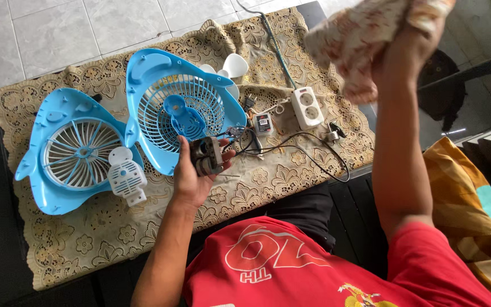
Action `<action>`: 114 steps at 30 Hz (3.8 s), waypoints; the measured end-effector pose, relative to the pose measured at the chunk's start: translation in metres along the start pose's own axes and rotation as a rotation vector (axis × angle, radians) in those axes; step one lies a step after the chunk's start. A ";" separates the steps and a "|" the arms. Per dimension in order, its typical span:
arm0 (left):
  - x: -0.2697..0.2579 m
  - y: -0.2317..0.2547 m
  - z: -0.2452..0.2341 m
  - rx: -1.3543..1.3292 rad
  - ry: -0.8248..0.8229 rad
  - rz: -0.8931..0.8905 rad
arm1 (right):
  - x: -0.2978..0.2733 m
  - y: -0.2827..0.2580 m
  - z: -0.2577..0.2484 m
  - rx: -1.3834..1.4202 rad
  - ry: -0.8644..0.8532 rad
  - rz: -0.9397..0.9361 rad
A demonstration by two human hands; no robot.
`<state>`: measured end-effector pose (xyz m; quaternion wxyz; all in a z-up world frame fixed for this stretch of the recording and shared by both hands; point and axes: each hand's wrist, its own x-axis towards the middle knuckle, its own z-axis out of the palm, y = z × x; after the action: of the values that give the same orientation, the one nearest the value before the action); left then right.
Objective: The person cleans a small fan motor with a cloth, places it into the fan housing, and connects wires to the motor terminals. They handle the fan housing, motor, and a white plastic control component while working on a table with a lace tablecloth.
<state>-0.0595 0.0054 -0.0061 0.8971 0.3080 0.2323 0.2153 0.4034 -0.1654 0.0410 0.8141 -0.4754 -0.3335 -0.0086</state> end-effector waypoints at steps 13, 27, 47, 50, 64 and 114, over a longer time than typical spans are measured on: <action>0.002 -0.004 -0.014 0.076 0.065 0.016 | -0.057 0.124 0.012 -0.534 -0.183 0.318; 0.002 -0.004 0.003 0.152 0.131 0.055 | -0.174 0.013 0.085 -0.825 -0.293 -0.066; 0.016 -0.024 0.003 -0.019 0.076 0.009 | -0.267 -0.001 0.168 -0.589 -0.460 0.067; 0.017 -0.022 0.008 -0.011 0.056 0.023 | -0.266 0.006 0.162 -0.516 -0.471 0.129; 0.010 -0.002 0.021 0.210 -0.148 0.006 | -0.208 -0.009 0.128 -0.143 -0.256 0.661; -0.050 0.017 -0.036 0.221 0.084 0.185 | -0.052 0.109 0.132 -1.467 -0.716 0.216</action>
<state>-0.1231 0.0077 -0.0058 0.8235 0.4158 0.2623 0.2830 0.3283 -0.0181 -0.0284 0.1371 -0.8898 -0.4352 0.0061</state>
